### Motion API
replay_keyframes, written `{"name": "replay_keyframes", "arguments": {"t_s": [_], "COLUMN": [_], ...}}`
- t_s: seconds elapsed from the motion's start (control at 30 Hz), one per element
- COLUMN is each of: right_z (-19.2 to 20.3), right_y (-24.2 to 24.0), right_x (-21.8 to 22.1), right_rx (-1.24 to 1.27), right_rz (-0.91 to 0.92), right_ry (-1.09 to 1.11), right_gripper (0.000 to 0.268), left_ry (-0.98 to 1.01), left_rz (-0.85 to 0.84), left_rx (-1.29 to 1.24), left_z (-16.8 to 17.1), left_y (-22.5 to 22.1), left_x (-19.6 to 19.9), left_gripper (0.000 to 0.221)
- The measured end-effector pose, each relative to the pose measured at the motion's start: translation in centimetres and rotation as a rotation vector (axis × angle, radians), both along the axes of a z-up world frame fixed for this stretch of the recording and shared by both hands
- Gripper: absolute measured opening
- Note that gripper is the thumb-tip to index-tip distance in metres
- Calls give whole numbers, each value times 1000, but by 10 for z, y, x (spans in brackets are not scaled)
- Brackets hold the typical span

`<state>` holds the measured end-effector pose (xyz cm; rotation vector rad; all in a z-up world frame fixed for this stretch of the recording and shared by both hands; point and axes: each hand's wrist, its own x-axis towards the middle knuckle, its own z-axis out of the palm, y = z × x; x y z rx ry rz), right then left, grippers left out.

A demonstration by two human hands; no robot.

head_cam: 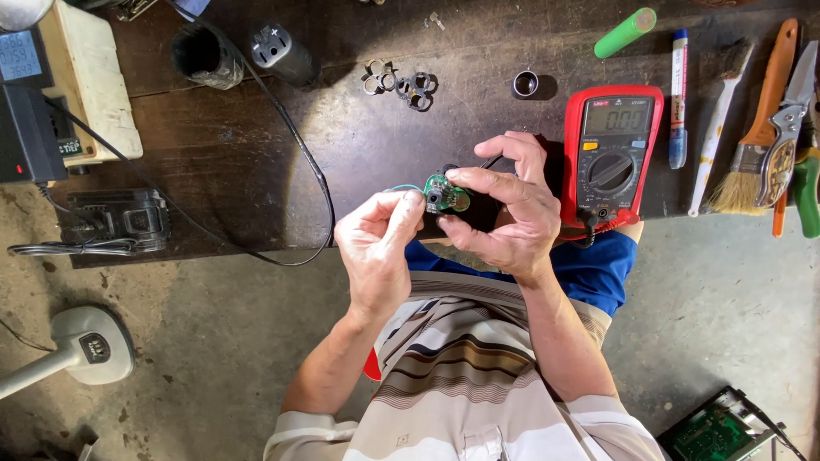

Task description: The person tests the voltage of green batteries using a digital multimeter at a workbench and then marks one of the batteries with a blue marker.

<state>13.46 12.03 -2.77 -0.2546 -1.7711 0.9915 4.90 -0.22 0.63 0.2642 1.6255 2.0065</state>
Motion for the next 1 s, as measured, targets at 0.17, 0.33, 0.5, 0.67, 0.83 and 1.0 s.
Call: {"name": "replay_keyframes", "arguments": {"t_s": [0.17,0.33,0.5,0.67,0.83,1.0], "right_z": [-5,-5,-4,-3,-8,-6], "right_y": [-1,-1,0,2,1,1], "right_x": [1,3,3,8,9,10], "right_rx": [1,24,27,-65,-65,-81], "right_rz": [-11,-18,5,46,20,-10], "right_ry": [3,18,38,42,51,44], "right_gripper": [23,20,18,20,19,19], "left_ry": [79,170,611,932,950,858], "left_rz": [-77,-226,-365,-690,-836,-871], "left_rx": [-27,-70,-39,24,60,45], "left_z": [11,16,20,43,44,41], "left_y": [1,-2,-6,7,22,25], "left_x": [-10,-23,-47,-78,-87,-87], "left_gripper": [10,9,38,42,37,47]}}
